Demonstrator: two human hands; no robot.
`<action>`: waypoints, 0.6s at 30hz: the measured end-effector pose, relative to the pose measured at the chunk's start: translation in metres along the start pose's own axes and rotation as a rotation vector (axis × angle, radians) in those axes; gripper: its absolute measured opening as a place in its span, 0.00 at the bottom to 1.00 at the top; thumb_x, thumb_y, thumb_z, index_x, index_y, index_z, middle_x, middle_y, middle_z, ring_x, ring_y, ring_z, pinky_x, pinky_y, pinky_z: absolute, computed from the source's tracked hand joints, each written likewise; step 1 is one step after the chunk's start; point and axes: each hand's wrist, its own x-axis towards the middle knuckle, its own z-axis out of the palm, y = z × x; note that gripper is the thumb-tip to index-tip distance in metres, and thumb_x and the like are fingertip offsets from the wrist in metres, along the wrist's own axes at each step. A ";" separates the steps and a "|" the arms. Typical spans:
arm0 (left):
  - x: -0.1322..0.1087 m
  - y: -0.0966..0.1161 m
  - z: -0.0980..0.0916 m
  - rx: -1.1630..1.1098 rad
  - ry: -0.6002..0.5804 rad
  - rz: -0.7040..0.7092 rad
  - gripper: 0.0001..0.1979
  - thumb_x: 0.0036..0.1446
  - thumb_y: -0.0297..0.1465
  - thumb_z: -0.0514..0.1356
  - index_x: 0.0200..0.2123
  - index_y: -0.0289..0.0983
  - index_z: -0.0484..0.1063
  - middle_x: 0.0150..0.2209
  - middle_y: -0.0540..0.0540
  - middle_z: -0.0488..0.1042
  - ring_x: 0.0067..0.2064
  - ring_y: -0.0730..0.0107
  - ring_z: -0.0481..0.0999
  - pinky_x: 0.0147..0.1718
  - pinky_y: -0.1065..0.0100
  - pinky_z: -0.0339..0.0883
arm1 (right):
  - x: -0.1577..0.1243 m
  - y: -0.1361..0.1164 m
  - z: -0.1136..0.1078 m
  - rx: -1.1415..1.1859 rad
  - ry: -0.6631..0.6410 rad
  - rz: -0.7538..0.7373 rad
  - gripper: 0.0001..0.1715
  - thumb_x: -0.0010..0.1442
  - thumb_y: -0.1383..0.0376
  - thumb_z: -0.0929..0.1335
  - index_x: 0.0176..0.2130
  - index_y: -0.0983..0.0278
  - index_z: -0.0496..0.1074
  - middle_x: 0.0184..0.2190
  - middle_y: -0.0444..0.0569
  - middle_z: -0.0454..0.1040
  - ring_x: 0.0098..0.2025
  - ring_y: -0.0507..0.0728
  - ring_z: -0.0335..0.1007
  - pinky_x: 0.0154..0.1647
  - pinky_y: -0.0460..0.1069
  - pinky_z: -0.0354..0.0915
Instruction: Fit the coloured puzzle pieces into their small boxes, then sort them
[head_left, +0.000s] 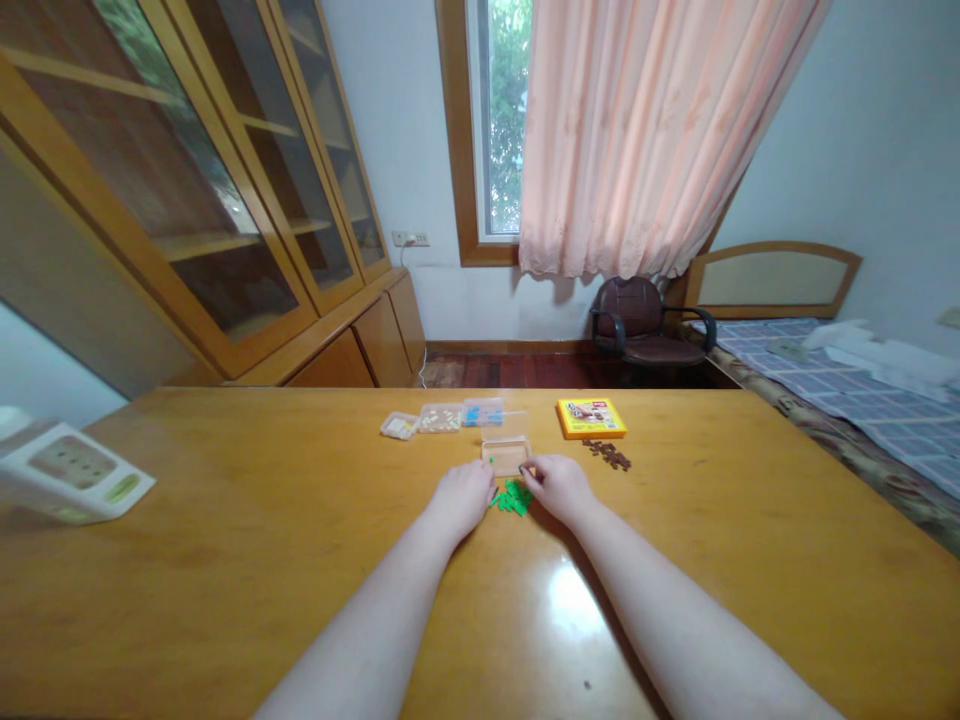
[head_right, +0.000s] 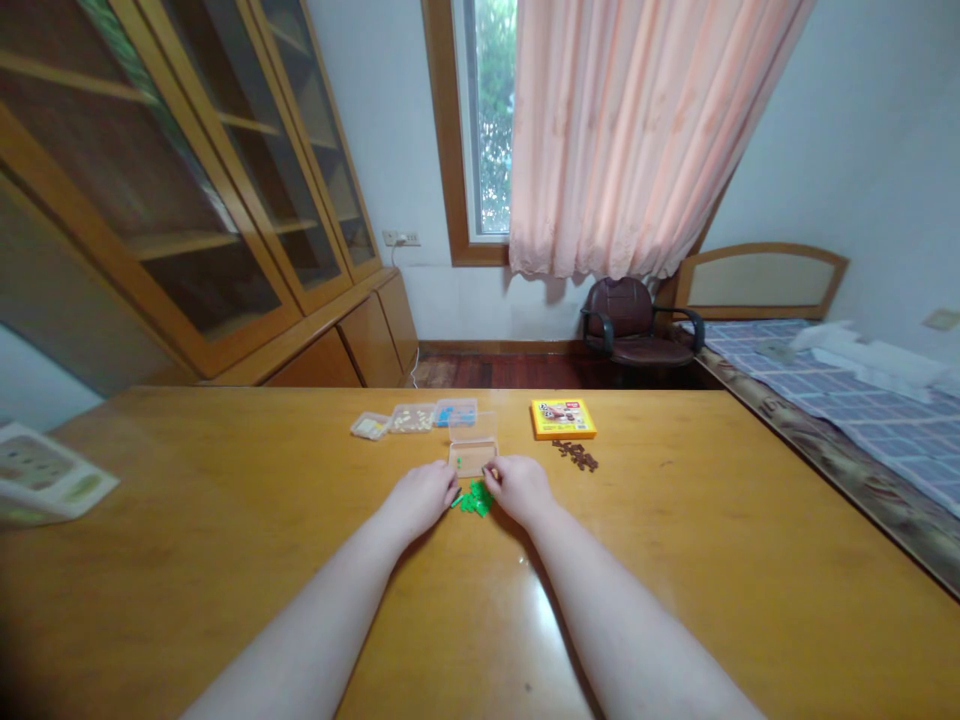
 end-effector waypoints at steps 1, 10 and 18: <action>0.000 -0.001 -0.001 -0.007 0.032 0.016 0.11 0.60 0.33 0.50 0.38 0.35 0.70 0.38 0.39 0.73 0.40 0.59 0.75 0.38 0.62 0.66 | 0.001 0.002 0.001 0.026 0.022 0.029 0.16 0.61 0.59 0.61 0.37 0.62 0.75 0.29 0.48 0.76 0.33 0.53 0.70 0.34 0.45 0.57; 0.009 -0.009 0.006 -0.198 0.303 0.032 0.10 0.61 0.33 0.51 0.35 0.37 0.70 0.37 0.44 0.72 0.39 0.66 0.72 0.39 0.67 0.64 | 0.008 0.009 0.003 0.119 -0.055 0.190 0.16 0.62 0.59 0.60 0.41 0.61 0.73 0.36 0.49 0.77 0.36 0.54 0.71 0.35 0.45 0.58; 0.021 -0.018 0.018 -0.356 0.340 -0.008 0.11 0.61 0.30 0.51 0.41 0.38 0.71 0.42 0.45 0.73 0.44 0.68 0.71 0.45 0.68 0.63 | 0.004 0.004 -0.002 0.199 -0.085 0.059 0.16 0.61 0.60 0.60 0.35 0.62 0.74 0.26 0.46 0.75 0.28 0.52 0.67 0.30 0.44 0.55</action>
